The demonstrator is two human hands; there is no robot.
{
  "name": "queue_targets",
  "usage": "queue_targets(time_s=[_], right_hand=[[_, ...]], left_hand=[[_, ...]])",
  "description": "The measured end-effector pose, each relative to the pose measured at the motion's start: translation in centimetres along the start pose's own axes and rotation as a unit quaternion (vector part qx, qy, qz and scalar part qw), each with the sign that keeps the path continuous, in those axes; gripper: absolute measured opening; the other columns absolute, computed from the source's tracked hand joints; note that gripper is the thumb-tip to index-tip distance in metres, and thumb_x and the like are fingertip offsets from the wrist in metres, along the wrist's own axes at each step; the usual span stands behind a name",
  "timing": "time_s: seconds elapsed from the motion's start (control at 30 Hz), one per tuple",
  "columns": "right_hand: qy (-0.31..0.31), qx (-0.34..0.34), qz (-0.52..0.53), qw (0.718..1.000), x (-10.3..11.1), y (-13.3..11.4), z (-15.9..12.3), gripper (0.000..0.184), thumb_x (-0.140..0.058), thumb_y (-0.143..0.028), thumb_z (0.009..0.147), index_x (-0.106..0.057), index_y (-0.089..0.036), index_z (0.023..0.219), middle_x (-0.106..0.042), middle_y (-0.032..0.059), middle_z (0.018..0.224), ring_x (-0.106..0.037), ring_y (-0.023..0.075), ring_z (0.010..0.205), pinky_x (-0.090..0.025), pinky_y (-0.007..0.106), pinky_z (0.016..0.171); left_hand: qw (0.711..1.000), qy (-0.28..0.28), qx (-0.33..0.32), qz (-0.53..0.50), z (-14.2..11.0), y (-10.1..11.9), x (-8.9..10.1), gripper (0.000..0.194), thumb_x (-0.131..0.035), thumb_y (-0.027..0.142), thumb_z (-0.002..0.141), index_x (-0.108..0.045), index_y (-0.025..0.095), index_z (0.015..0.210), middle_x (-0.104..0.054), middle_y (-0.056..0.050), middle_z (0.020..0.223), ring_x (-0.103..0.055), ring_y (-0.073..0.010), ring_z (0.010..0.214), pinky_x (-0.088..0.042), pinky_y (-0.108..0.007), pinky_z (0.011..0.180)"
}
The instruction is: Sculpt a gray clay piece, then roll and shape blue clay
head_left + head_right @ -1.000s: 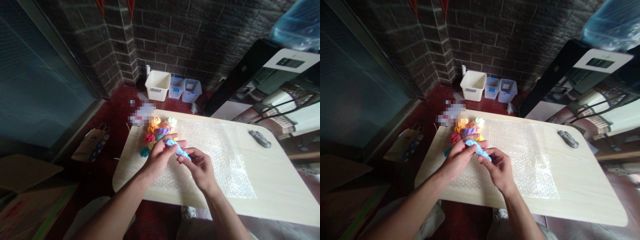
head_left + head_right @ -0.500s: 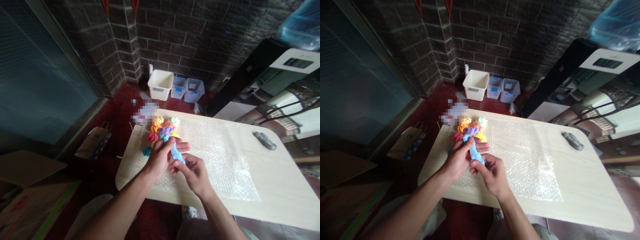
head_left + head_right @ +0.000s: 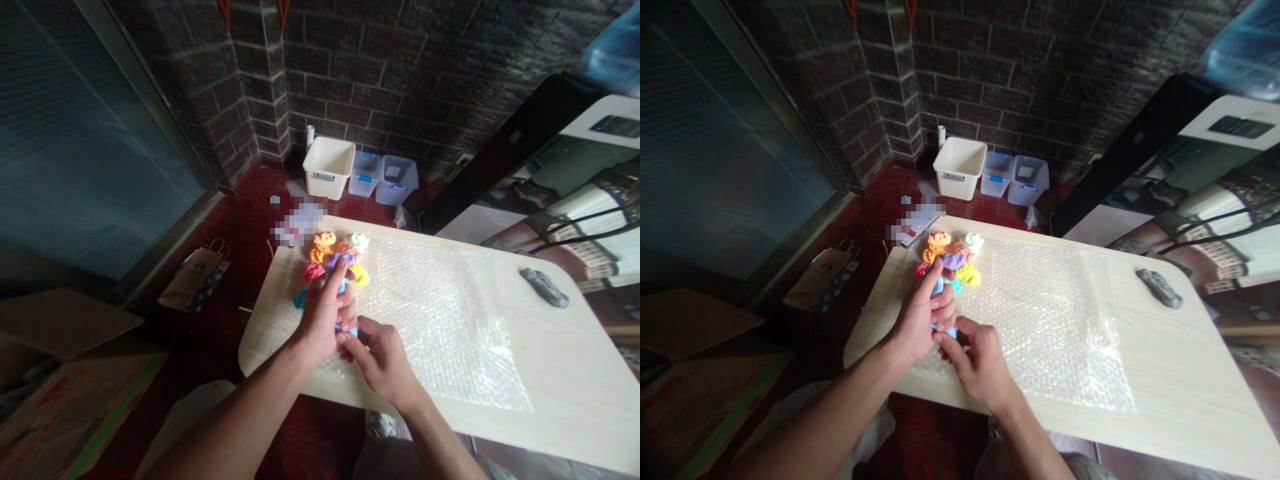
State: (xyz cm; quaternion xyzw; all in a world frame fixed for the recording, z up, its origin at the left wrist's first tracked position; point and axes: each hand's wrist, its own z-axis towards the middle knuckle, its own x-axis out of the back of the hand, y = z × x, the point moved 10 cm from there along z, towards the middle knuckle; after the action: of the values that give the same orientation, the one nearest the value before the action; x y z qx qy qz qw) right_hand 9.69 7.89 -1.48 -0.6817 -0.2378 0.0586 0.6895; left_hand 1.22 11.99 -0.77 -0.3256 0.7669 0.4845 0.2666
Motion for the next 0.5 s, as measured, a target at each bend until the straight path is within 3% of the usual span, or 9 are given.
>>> queue_targets(time_s=[0.13, 0.23, 0.37, 0.5], right_hand=[[0.006, 0.022, -0.06, 0.998, 0.0, -0.9, -0.1, 0.033, -0.065, -0.045, 0.103, -0.069, -0.018, 0.084, -0.072, 0.0032, 0.072, -0.066, 0.0172, 0.064, -0.048, 0.028, 0.063], [-0.012, -0.004, -0.03, 0.999, -0.6, -0.3, -0.2, 0.041, -0.057, -0.052, 0.106, -0.068, -0.018, 0.084, -0.071, 0.0041, 0.074, -0.065, 0.0178, 0.067, -0.049, 0.029, 0.066], [-0.032, -0.064, 0.16, 0.984, -1.6, 1.3, -0.1, 0.057, -0.044, -0.064, 0.107, -0.068, -0.017, 0.083, -0.071, 0.0072, 0.076, -0.066, 0.0184, 0.064, -0.054, 0.031, 0.062], [-0.027, -0.107, 0.286, 0.952, -2.1, 2.4, 0.1, 0.055, -0.052, -0.067, 0.103, -0.067, -0.017, 0.087, -0.072, 0.0067, 0.074, -0.066, 0.0164, 0.056, -0.053, 0.027, 0.051]], left_hand=[[0.998, 0.014, 0.023, -0.059, -0.1, 0.2, 0.5, 0.051, -0.077, 0.067, 0.08, -0.056, 0.021, 0.083, -0.022, 0.014, 0.045, -0.009, -0.0037, 0.037, -0.017, -0.016, 0.031], [0.997, -0.006, 0.032, -0.074, 0.1, 0.1, 0.3, 0.046, -0.079, 0.059, 0.079, -0.057, 0.02, 0.087, -0.032, 0.013, 0.048, -0.018, -0.0035, 0.036, -0.023, -0.015, 0.033], [0.999, -0.029, 0.012, -0.022, 0.2, 0.0, 0.0, 0.037, -0.078, 0.05, 0.081, -0.057, 0.02, 0.088, -0.054, 0.006, 0.057, -0.045, -0.0073, 0.042, -0.042, -0.018, 0.041], [0.999, -0.044, 0.004, 0.03, 0.2, -0.5, -0.1, 0.04, -0.07, 0.056, 0.086, -0.059, 0.018, 0.087, -0.058, 0.003, 0.06, -0.046, -0.0078, 0.038, -0.036, -0.018, 0.036]])
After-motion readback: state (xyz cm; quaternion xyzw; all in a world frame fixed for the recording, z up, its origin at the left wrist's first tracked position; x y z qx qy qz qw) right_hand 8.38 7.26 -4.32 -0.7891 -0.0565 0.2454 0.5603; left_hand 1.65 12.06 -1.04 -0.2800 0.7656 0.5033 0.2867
